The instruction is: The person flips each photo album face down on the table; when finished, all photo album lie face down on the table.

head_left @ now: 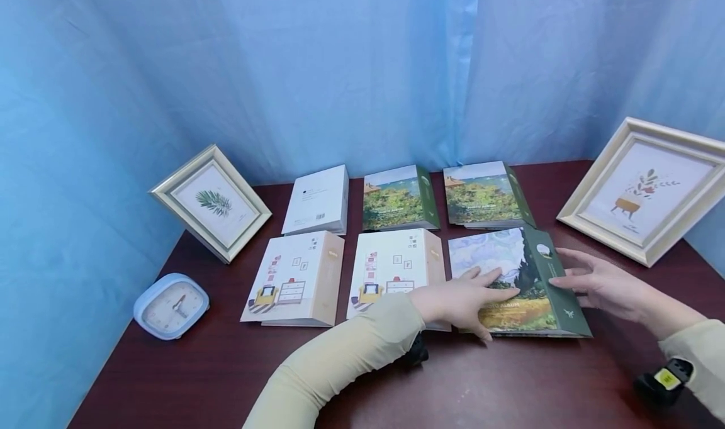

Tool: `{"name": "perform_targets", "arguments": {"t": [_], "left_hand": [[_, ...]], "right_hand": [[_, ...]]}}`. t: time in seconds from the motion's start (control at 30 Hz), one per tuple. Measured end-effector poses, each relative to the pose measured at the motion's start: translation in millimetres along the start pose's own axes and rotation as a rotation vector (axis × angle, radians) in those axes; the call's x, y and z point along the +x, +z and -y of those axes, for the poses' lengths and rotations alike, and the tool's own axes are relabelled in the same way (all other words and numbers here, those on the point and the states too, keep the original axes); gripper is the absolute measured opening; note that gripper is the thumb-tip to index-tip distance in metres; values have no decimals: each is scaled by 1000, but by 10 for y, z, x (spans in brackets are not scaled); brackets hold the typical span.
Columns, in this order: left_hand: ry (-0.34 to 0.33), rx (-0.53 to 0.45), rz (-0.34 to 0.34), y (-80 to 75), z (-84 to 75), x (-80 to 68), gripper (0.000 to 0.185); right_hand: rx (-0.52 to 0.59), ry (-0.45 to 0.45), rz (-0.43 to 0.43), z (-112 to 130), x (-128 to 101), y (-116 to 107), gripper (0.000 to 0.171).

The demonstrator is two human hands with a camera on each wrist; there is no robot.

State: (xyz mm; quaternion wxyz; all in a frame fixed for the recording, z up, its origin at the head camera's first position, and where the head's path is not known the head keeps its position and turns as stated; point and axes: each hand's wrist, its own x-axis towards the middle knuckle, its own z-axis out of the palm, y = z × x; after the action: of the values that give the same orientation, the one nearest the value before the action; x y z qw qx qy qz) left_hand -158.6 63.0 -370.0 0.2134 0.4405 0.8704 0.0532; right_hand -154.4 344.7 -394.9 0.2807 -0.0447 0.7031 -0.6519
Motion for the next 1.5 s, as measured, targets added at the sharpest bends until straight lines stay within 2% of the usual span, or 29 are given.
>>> {"name": "perform_targets", "arguments": {"t": [0.07,0.13,0.23,0.37,0.8,1.03,1.33,1.5], "left_hand": [[-20,26,5,0,-12,-13,92],[-39,47,10,2,-23,-22,92],[-44,58,18,5,-38,-13,89],[-50,55,25,13,-59,23,86],[-45,68,15,18,-42,53,86],[-38,63,2,36,-16,41,80],[-44,85,-10,12,-33,59,79],[-14,107,-31,8,-21,58,72]], "right_hand": [[-187,82,-86,32,7,50,88],[-320,128,-126,53,8,94,92],[-430,149,-143,73,-8,128,94],[-513,145,-167,89,-34,116,95],[-622,148,-215,157,-49,133,97],[-683,100,-264,121,-4,158,97],[-727,63,-283,119,0,128,92],[-758,57,-302,107,-14,132,91]]}}
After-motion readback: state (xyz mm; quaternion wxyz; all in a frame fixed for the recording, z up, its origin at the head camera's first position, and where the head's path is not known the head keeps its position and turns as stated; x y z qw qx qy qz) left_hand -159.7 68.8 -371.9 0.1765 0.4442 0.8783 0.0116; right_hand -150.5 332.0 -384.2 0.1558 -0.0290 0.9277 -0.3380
